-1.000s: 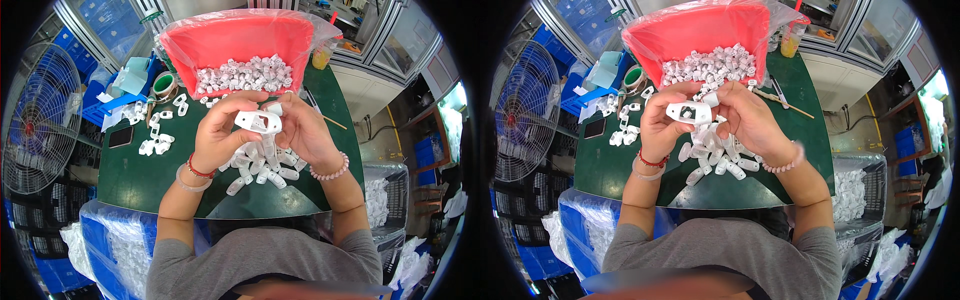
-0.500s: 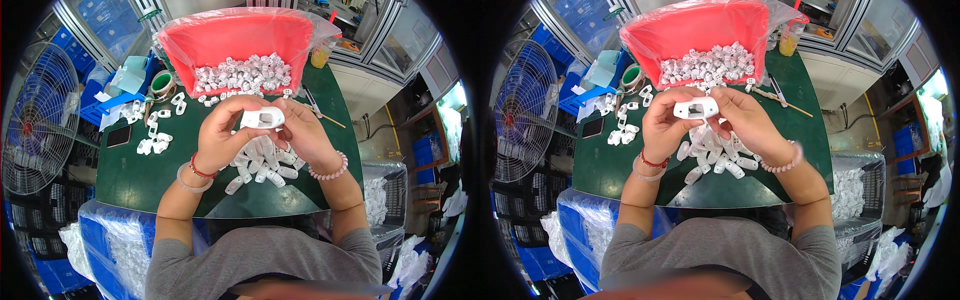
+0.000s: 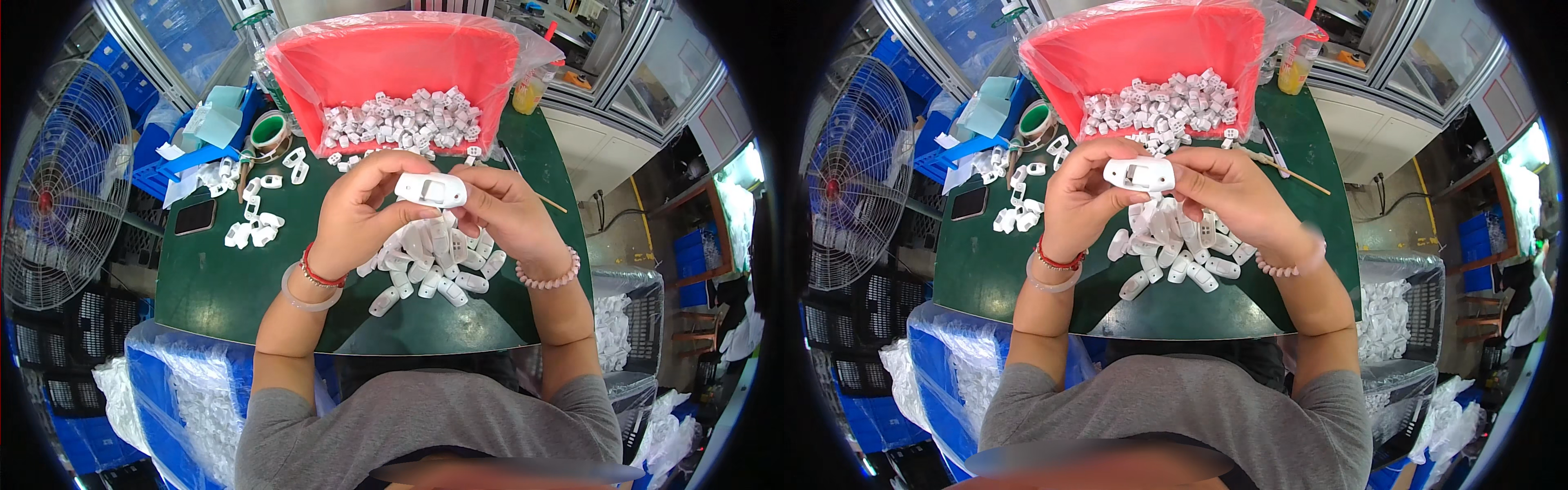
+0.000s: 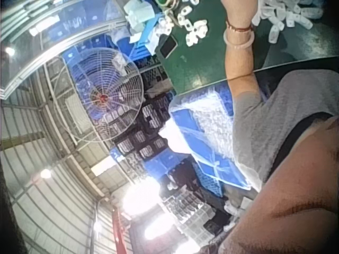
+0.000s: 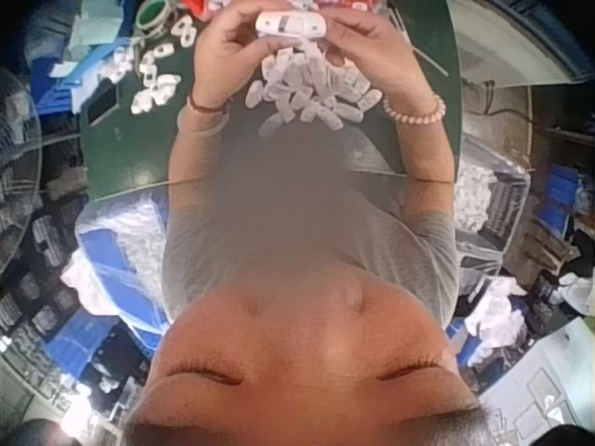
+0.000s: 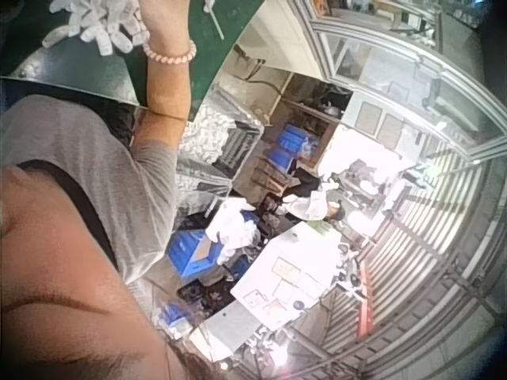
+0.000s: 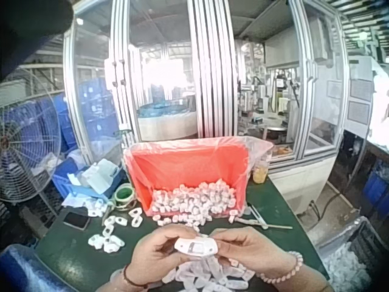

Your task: The person assembles small white electronic component housings by hand at a workstation.

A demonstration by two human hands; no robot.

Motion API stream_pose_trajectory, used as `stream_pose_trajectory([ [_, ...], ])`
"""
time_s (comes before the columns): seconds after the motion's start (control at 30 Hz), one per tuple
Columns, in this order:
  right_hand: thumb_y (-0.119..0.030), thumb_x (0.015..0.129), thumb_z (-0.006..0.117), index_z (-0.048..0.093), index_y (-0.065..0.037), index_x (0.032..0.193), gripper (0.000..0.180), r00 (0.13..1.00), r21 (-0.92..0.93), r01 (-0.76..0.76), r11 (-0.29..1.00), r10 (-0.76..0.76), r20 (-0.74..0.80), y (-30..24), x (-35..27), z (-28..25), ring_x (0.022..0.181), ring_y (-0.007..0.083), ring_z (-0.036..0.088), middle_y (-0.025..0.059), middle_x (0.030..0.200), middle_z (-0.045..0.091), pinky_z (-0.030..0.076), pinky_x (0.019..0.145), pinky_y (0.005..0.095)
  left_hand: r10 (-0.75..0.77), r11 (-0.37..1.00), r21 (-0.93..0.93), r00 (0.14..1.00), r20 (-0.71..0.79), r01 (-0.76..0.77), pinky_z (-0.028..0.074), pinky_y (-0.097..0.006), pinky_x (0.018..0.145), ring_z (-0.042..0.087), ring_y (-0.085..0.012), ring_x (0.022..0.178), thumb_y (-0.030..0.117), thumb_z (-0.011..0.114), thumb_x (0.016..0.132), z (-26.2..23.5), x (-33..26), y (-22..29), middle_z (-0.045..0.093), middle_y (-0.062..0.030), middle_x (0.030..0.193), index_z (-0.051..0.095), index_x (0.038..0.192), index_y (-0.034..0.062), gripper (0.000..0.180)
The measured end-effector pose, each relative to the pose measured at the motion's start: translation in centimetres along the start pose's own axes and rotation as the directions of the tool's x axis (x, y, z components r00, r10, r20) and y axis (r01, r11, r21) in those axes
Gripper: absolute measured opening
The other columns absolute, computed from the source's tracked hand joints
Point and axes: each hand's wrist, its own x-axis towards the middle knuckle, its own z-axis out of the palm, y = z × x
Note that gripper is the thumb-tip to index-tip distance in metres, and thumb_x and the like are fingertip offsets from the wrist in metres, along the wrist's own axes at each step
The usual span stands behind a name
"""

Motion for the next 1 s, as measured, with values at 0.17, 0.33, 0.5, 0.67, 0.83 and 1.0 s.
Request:
stream_pose_trajectory([
  [0.17, -0.020, 0.088, 0.053, 0.059, 0.000, 0.101, 0.025, 0.999, 0.230, -0.037, 0.973, 0.042, -0.019, -1.0, 0.1, 0.9, 0.074, 0.0034, 0.047, -0.0009, 0.083, 0.055, 0.039, 0.062, 0.0192, 0.098, 0.974, 0.214, 0.988, -0.117, -0.072, 0.045, -0.029, 0.082, 0.055, -0.0158, 0.093, -0.004, 0.068, 0.070, -0.3, 0.0, -0.1, 0.057, -0.0089, 0.102, 0.056, 0.100, 0.0005, 0.032],
  [0.33, -0.021, 0.087, 0.055, 0.059, 0.000, 0.100, 0.025, 0.998, -0.048, 0.064, 0.997, -0.065, -0.009, -0.7, 0.0, 1.3, 0.071, 0.0036, 0.044, -0.0022, 0.083, 0.053, 0.036, 0.063, 0.0187, 0.208, 0.873, 0.461, 0.977, -0.054, -0.161, 0.045, -0.028, 0.078, 0.055, -0.0153, 0.091, -0.002, 0.069, 0.070, -0.3, 0.0, -0.3, 0.058, -0.0086, 0.099, 0.057, 0.100, 0.0006, 0.032],
  [0.5, -0.023, 0.087, 0.057, 0.059, 0.001, 0.097, 0.027, 0.992, -0.005, 0.088, 0.996, -0.088, -0.088, -0.2, 0.0, 1.6, 0.068, 0.0034, 0.041, -0.0029, 0.082, 0.050, 0.033, 0.060, 0.0184, 0.093, 0.964, 0.259, 0.991, -0.095, -0.066, 0.045, -0.028, 0.079, 0.055, -0.0150, 0.091, 0.001, 0.070, 0.070, -0.2, -0.1, -0.2, 0.057, -0.0085, 0.101, 0.056, 0.102, 0.0008, 0.035],
  [0.67, -0.019, 0.086, 0.058, 0.059, 0.003, 0.095, 0.023, 0.981, -0.060, 0.129, 0.990, -0.136, -0.141, -0.9, -0.1, 1.4, 0.074, 0.0051, 0.045, -0.0005, 0.085, 0.051, 0.036, 0.067, 0.0200, -0.025, 0.989, -0.149, 0.985, -0.172, -0.001, 0.044, -0.026, 0.081, 0.053, -0.0119, 0.091, 0.008, 0.062, 0.081, 1.1, 0.0, 0.6, 0.057, -0.0065, 0.100, 0.052, 0.106, -0.0027, 0.029],
  [0.83, -0.016, 0.085, 0.059, 0.059, 0.002, 0.094, 0.021, 0.974, -0.155, 0.142, 0.978, -0.166, -0.156, -1.0, 0.0, 1.4, 0.081, 0.0072, 0.048, 0.0010, 0.087, 0.052, 0.039, 0.074, 0.0224, -0.265, 0.955, -0.174, 0.955, -0.137, 0.240, 0.042, -0.023, 0.079, 0.052, -0.0087, 0.090, 0.015, 0.056, 0.087, 0.9, -0.1, 0.8, 0.058, -0.0044, 0.096, 0.053, 0.105, -0.0018, 0.025],
  [1.0, -0.018, 0.084, 0.061, 0.060, 0.001, 0.092, 0.021, 0.974, -0.032, 0.120, 0.992, -0.124, -0.188, 0.2, 0.6, 0.5, 0.082, 0.0069, 0.047, 0.0002, 0.089, 0.052, 0.038, 0.074, 0.0219, -0.314, 0.943, -0.163, 0.936, -0.157, 0.289, 0.042, -0.022, 0.078, 0.053, -0.0079, 0.088, 0.015, 0.056, 0.088, 0.7, -0.1, 0.2, 0.059, -0.0036, 0.095, 0.054, 0.103, -0.0011, 0.022],
])
